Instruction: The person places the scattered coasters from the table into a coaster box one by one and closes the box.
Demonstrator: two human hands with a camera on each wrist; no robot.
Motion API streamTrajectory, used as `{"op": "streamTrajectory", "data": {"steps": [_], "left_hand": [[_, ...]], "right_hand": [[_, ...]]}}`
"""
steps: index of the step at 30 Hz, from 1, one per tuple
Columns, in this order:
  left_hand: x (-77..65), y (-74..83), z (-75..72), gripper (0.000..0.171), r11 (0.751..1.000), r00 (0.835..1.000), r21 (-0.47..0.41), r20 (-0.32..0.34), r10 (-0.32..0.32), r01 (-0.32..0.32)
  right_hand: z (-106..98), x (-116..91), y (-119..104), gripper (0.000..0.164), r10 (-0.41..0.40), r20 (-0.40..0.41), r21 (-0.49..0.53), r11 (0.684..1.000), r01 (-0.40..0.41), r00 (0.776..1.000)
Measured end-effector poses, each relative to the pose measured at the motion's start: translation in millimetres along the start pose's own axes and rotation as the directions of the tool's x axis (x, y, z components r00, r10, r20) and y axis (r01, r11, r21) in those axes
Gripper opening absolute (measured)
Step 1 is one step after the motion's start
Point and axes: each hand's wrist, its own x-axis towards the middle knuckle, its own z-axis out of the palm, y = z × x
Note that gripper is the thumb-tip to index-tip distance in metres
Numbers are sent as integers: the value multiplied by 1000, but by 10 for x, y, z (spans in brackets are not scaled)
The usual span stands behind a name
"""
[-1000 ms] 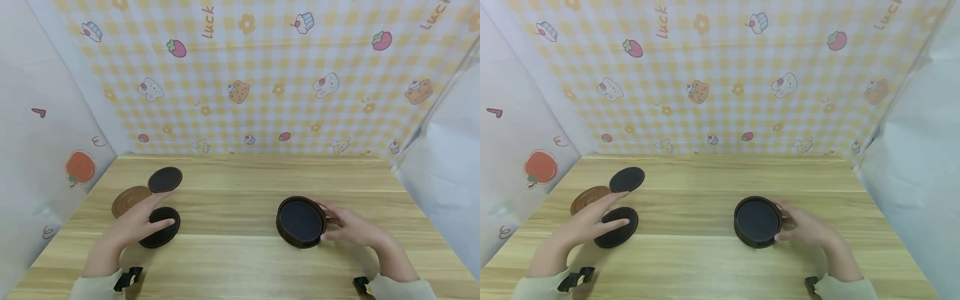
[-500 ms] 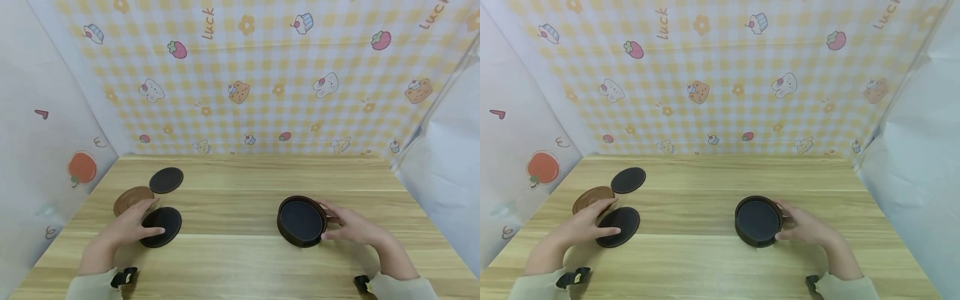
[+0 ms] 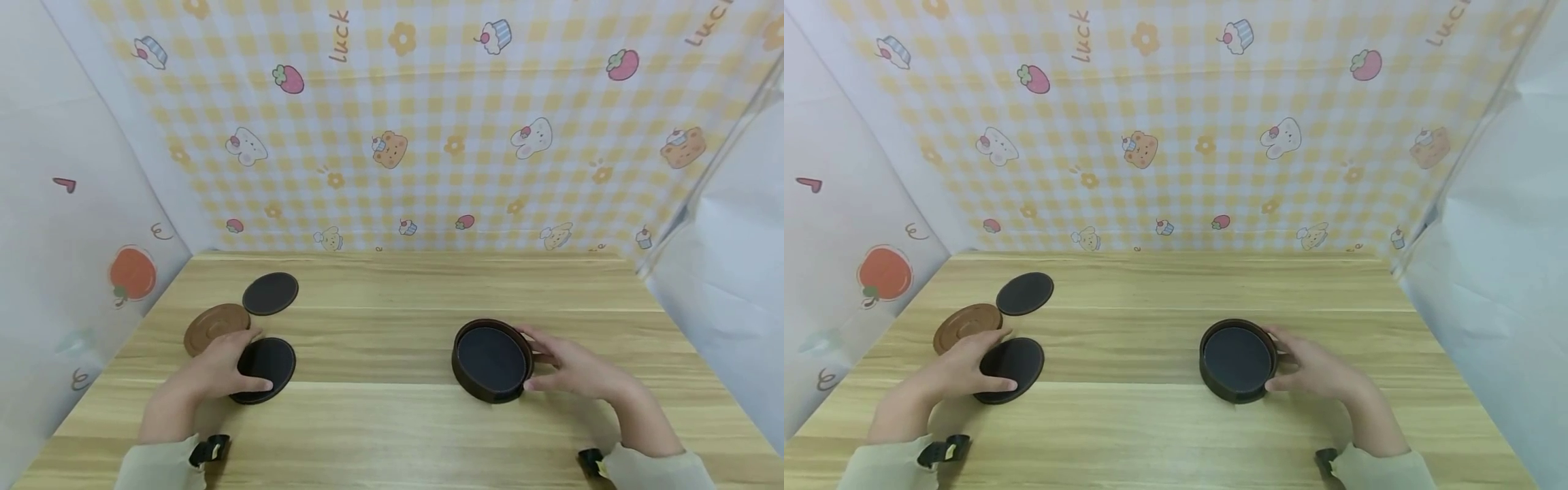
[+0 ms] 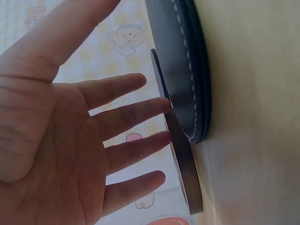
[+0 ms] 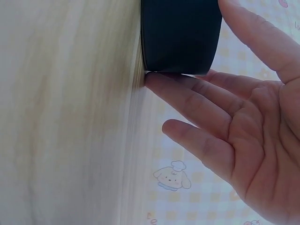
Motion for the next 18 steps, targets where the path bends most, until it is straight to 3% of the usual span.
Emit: {"op": "streamTrajectory", "data": {"steps": [7,18], "left_hand": [[-51,65,-1,104,998,998,23,25,-58,58],[-55,110,23,111,997,994,33,70,-79,76]], "right_hand": [[5,13,-3,94,-11,6,-1,1000,11,1000],[8,11,-4,94,-4,5,-2,1000,4,1000]]}}
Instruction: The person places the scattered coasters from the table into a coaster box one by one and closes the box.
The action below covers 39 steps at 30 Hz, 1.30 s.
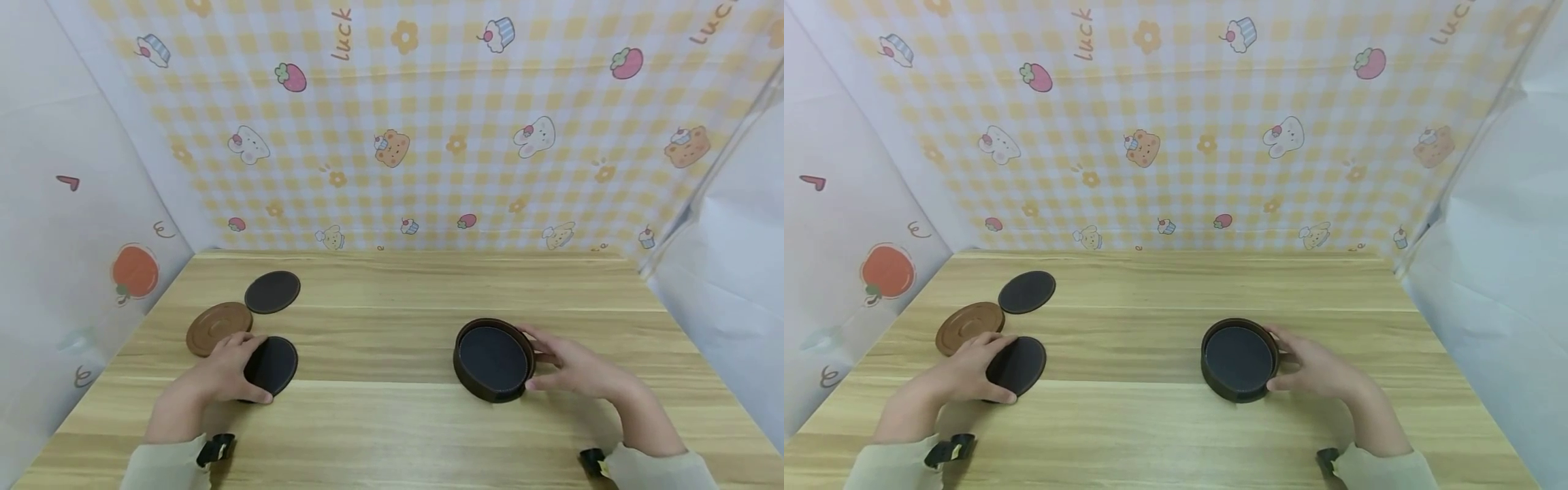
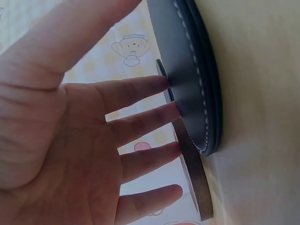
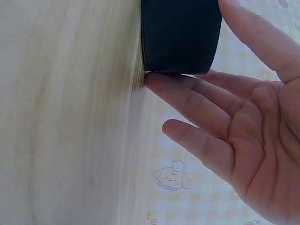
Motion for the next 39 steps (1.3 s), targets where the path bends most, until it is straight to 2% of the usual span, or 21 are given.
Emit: {"op": "streamTrajectory", "data": {"steps": [6,19,26,33,39], "left_hand": [[5,-1,5,112,1000,1000,0,-2,0,0],[-14,22,-2,101,998,999,57,-42,24,-22],[-36,8,-22,101,999,999,9,-39,35,-35],[-21,38,-23,98,996,998,-65,9,66,-65],[-16,98,-22,97,994,996,-73,12,85,-84]], "right_hand": [[-2,6,-12,93,4,3,7,1000,-4,1000],[-2,15,-1,95,-1,0,16,1000,1,1000],[1,13,10,94,2,-1,-1,1000,-2,1000],[-2,9,5,94,-4,2,-10,1000,4,1000],[-12,-4,10,95,14,-1,-3,1000,-14,1000]]}}
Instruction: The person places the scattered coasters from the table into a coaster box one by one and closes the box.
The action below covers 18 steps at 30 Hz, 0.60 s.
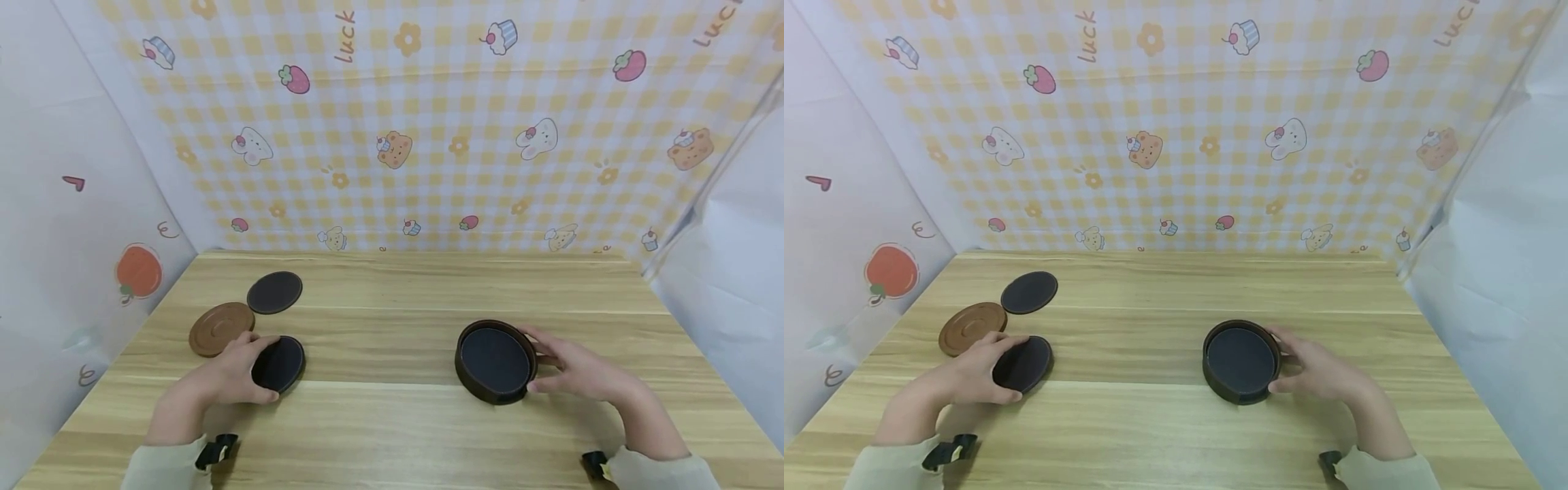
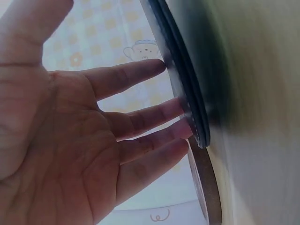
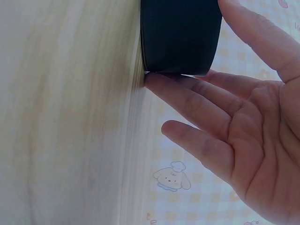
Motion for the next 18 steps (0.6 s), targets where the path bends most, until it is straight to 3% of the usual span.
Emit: {"op": "streamTrajectory", "data": {"steps": [8,18], "left_hand": [[35,64,1,97,1000,1000,-8,1,1,-1],[58,173,28,96,998,999,23,12,52,-52]], "right_hand": [[-2,-3,-10,94,-14,-5,-12,1000,14,1000],[-4,-13,10,95,-20,-1,21,1000,20,1000]]}}
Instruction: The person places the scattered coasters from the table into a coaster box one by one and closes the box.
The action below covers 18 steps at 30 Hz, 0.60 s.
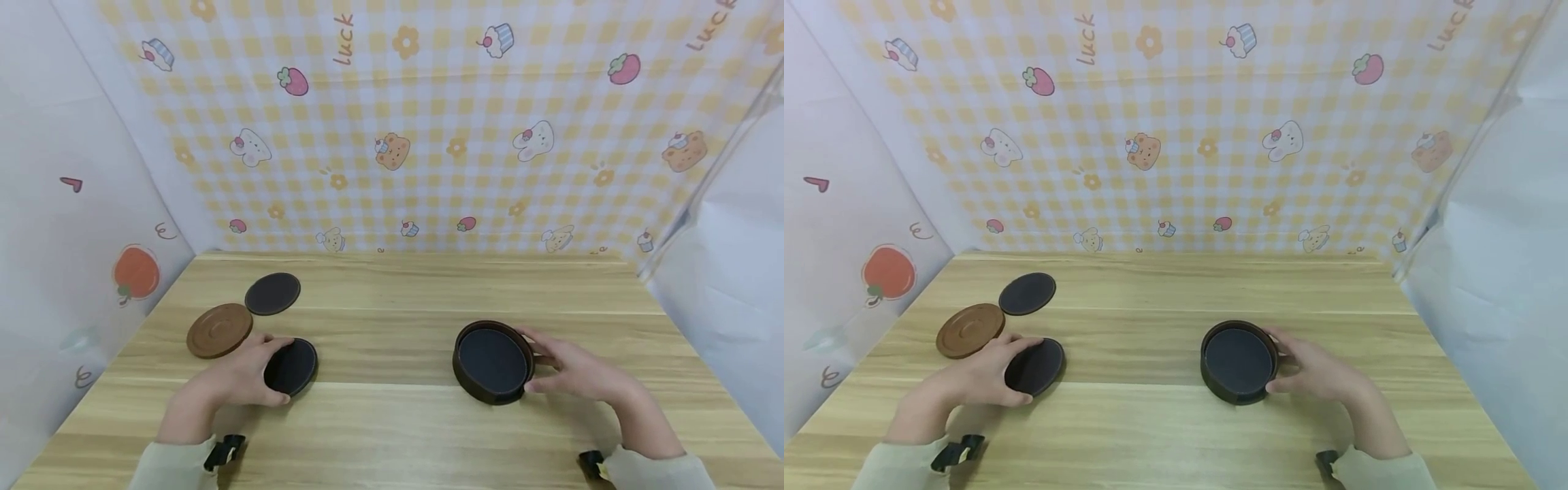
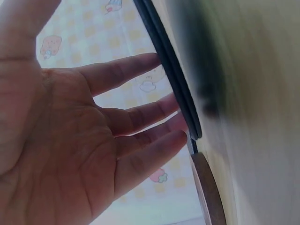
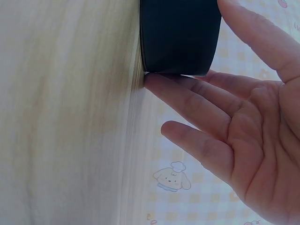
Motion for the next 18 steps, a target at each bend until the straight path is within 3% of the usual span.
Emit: {"op": "streamTrajectory", "data": {"steps": [7,18], "left_hand": [[33,104,24,94,999,1000,41,-15,7,-6],[139,199,53,95,1000,1000,4,10,28,-28]], "right_hand": [[6,-3,-4,94,2,1,12,1000,-2,1000],[23,10,-28,95,13,5,-35,999,-13,1000]]}}
